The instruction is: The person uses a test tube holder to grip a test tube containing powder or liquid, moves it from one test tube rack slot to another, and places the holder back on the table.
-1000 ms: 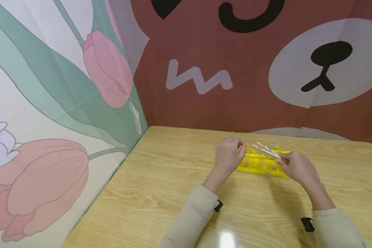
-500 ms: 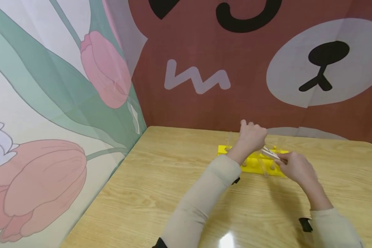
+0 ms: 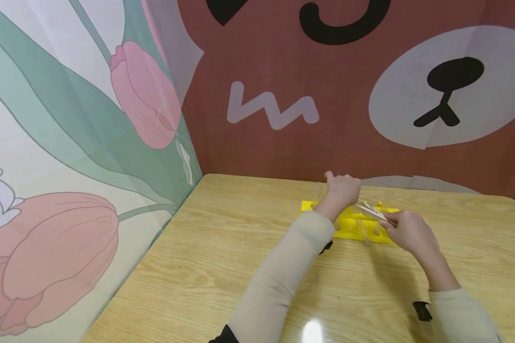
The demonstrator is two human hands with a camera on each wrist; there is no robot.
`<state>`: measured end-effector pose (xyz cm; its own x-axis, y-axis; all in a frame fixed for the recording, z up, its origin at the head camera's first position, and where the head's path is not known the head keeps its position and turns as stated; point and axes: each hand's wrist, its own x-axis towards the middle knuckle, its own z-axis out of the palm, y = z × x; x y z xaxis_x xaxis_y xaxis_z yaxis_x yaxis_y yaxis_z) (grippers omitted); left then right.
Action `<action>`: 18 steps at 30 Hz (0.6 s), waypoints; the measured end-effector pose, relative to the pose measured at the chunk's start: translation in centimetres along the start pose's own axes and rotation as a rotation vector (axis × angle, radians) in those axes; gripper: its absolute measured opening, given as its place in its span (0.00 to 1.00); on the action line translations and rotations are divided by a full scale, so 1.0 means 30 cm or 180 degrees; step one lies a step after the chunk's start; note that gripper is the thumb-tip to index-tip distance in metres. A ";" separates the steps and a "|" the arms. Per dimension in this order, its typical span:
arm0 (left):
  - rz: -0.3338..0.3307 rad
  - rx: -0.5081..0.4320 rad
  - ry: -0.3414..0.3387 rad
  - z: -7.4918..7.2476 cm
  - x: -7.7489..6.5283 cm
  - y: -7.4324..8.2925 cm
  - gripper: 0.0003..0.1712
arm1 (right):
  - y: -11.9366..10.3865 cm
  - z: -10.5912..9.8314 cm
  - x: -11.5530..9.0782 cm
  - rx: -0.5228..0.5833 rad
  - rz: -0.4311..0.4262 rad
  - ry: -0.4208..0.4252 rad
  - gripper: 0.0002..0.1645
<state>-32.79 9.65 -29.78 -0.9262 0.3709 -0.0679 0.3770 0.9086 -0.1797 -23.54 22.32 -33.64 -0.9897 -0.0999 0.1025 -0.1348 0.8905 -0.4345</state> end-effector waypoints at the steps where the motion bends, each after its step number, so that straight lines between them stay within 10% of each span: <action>1: 0.0005 -0.0046 0.0037 0.006 0.001 -0.002 0.12 | 0.000 0.001 -0.001 -0.0004 0.0001 0.0004 0.25; 18: 0.0104 -0.0421 0.0508 0.009 -0.006 -0.015 0.11 | -0.006 -0.023 -0.013 -0.0039 -0.0039 -0.0044 0.24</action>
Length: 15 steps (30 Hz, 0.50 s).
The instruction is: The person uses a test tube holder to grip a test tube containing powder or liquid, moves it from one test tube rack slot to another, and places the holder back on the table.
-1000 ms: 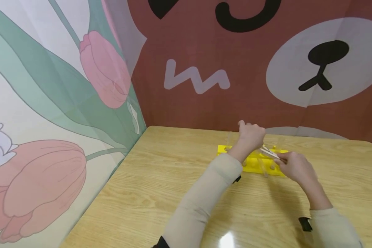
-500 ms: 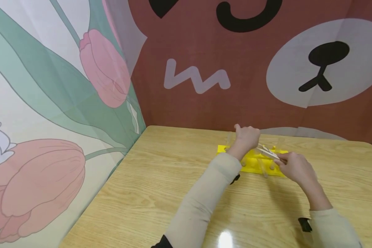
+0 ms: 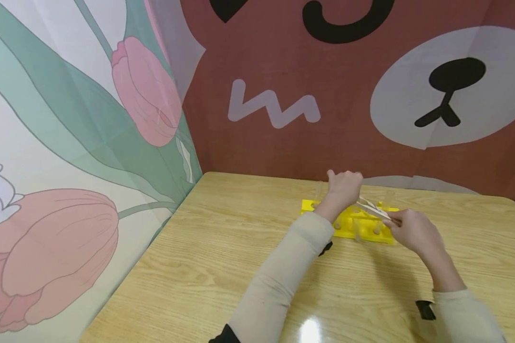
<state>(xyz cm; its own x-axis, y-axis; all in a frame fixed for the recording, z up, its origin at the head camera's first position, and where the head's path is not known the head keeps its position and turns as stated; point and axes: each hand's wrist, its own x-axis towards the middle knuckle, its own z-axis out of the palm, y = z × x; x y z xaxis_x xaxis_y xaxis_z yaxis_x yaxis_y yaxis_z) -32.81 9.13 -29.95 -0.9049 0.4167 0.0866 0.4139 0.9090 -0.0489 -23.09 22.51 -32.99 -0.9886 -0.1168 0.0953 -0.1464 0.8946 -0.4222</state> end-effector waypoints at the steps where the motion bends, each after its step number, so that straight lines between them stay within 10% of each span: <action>1: -0.0004 0.0003 0.0041 -0.002 0.000 0.000 0.13 | -0.001 -0.002 -0.001 0.0009 -0.0005 -0.0009 0.24; 15: 0.0124 0.0050 0.0416 -0.036 -0.021 0.005 0.15 | -0.005 -0.010 -0.004 -0.0034 0.0010 0.0031 0.23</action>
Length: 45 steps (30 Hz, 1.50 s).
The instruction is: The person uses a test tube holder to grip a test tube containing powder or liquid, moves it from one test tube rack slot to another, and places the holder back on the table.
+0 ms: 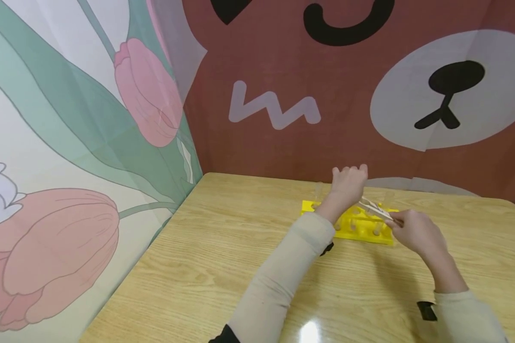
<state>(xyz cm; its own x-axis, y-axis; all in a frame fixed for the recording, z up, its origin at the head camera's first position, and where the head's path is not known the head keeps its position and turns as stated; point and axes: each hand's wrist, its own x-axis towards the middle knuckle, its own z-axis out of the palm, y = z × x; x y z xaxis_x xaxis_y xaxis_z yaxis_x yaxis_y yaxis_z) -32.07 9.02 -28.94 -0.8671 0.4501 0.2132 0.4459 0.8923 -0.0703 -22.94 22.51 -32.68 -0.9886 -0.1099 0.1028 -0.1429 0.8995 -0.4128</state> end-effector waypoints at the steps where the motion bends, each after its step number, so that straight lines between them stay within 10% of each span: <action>1: 0.0022 0.0001 0.0004 0.002 -0.001 -0.001 0.14 | 0.000 0.001 -0.001 -0.0007 0.0003 0.0002 0.23; 20: 0.0151 -0.0623 -0.0068 0.014 -0.021 -0.006 0.12 | -0.005 0.030 0.001 -0.0037 0.0085 -0.0003 0.24; 45: 0.0298 -0.0587 0.0026 0.029 -0.024 -0.011 0.11 | -0.032 0.039 0.018 -0.0102 0.0206 -0.0040 0.24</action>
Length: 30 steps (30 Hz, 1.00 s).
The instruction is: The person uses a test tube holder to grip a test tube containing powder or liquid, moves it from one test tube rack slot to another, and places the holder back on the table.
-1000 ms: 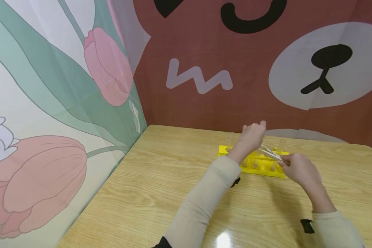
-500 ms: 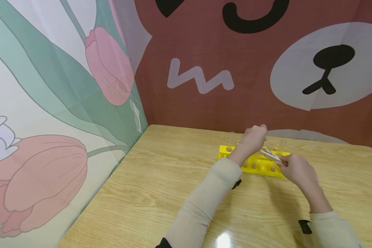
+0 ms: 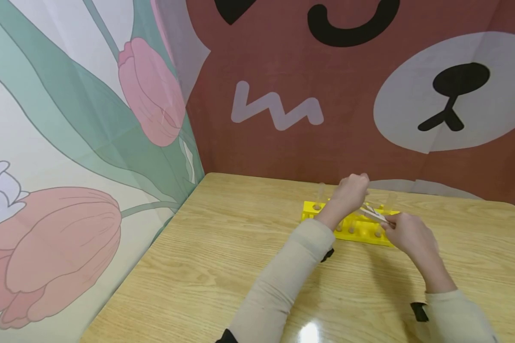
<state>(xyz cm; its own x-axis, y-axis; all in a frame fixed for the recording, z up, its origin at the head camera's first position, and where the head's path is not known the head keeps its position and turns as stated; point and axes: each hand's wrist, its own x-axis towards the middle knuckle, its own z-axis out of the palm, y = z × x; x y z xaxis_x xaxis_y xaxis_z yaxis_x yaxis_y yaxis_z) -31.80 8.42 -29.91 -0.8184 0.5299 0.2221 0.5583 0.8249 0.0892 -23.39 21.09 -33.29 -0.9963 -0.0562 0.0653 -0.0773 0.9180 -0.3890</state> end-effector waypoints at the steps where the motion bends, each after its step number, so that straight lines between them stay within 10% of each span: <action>1: 0.0001 -0.0020 -0.0009 -0.001 -0.001 0.001 0.11 | -0.001 -0.001 0.001 0.0002 -0.0012 0.0006 0.24; 21: -0.0103 0.0275 0.0026 -0.028 -0.036 0.011 0.16 | -0.012 0.010 0.002 0.0025 -0.0251 0.0074 0.12; 30: -0.0243 -0.0120 0.1618 -0.064 -0.143 -0.088 0.14 | -0.017 0.019 0.002 -0.0038 -0.0183 -0.0041 0.11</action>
<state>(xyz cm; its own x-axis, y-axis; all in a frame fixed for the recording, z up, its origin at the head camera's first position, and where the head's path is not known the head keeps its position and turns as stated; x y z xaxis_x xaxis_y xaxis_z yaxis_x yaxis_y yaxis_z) -29.51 3.58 -29.23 -0.6927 0.2981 0.6567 0.5118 0.8447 0.1564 -23.43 20.40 -33.62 -0.9906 -0.1141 0.0753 -0.1341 0.9177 -0.3740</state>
